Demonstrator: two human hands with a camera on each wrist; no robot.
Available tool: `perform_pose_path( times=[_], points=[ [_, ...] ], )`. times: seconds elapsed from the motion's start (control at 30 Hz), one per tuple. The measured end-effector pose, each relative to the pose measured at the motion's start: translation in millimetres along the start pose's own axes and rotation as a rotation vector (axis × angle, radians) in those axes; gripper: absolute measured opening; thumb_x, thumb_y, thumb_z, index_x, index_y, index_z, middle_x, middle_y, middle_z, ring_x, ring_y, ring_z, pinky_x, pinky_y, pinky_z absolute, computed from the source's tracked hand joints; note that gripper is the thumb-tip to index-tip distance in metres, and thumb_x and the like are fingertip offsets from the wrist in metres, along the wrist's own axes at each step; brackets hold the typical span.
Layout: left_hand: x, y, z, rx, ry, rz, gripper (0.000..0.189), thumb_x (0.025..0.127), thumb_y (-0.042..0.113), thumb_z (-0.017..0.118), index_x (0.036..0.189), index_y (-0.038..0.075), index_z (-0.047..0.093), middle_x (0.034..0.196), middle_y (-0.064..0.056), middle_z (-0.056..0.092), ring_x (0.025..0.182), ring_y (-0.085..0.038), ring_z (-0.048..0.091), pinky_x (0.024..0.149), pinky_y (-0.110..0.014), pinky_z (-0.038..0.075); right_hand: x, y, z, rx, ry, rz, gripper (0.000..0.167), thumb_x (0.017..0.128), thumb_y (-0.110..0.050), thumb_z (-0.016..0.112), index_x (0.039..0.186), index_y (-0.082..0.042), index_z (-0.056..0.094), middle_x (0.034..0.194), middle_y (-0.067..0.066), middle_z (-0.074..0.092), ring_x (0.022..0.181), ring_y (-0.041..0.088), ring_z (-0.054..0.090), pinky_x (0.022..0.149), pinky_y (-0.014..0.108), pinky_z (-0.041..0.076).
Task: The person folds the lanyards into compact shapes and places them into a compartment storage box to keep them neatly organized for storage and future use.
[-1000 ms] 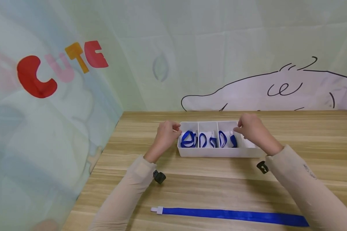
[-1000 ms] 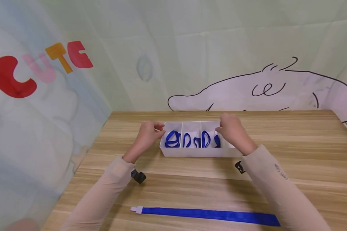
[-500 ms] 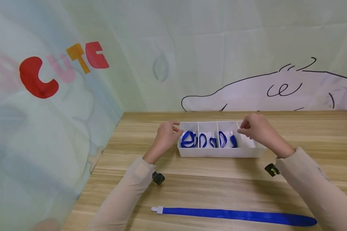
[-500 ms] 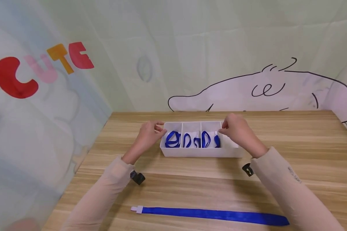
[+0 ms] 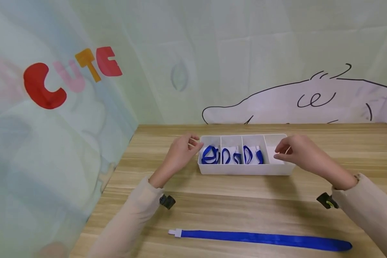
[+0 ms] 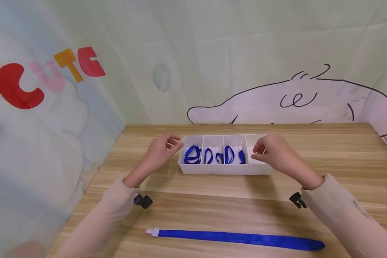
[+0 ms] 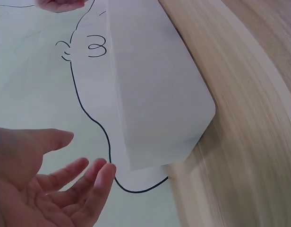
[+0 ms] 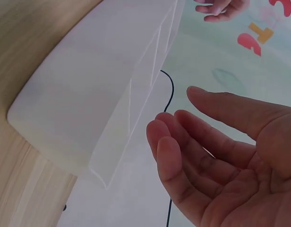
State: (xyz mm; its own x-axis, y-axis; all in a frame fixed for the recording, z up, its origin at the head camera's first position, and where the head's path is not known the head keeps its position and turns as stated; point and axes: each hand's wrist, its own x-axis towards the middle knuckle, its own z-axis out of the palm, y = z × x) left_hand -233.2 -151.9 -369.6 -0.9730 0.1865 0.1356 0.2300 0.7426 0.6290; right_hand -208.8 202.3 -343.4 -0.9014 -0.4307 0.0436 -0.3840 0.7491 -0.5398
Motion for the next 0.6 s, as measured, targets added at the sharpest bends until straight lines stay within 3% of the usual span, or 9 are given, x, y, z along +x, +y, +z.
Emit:
perform_pose_path(
  times=[0.13,0.37,0.6],
  points=[
    [-9.2,2.1,-6.8,-0.022,-0.031,0.059,0.022,0.098,0.023,0.066,0.11,0.004,0.067,0.099,-0.007,0.07,0.089,-0.022,0.066,0.079,-0.035,0.055,-12.8,2.1,1.5,-0.009,-0.002,-0.024,0.009,0.086,-0.008,0.078,0.088,0.0,0.073,0.078,-0.001,0.067,0.071,0.015,0.061,0.06,0.029,0.052],
    [-26.3,2.1,-18.3,-0.157,-0.136,0.154,0.021,0.094,0.014,0.071,0.11,0.0,0.068,0.1,-0.006,0.07,0.09,-0.019,0.067,0.081,-0.034,0.057,-32.5,6.0,3.1,0.002,-0.033,-0.021,0.009,0.087,-0.011,0.077,0.091,-0.003,0.074,0.079,-0.005,0.065,0.072,0.012,0.057,0.062,0.027,0.051],
    [-41.8,1.2,-27.2,-0.208,-0.262,0.169,0.024,0.092,0.009,0.072,0.115,0.003,0.067,0.106,-0.009,0.069,0.093,-0.018,0.065,0.083,-0.035,0.056,-53.5,15.5,1.9,-0.012,-0.046,-0.037,0.009,0.087,-0.014,0.078,0.091,-0.007,0.074,0.08,-0.009,0.066,0.071,0.006,0.057,0.063,0.025,0.052]
  ],
)
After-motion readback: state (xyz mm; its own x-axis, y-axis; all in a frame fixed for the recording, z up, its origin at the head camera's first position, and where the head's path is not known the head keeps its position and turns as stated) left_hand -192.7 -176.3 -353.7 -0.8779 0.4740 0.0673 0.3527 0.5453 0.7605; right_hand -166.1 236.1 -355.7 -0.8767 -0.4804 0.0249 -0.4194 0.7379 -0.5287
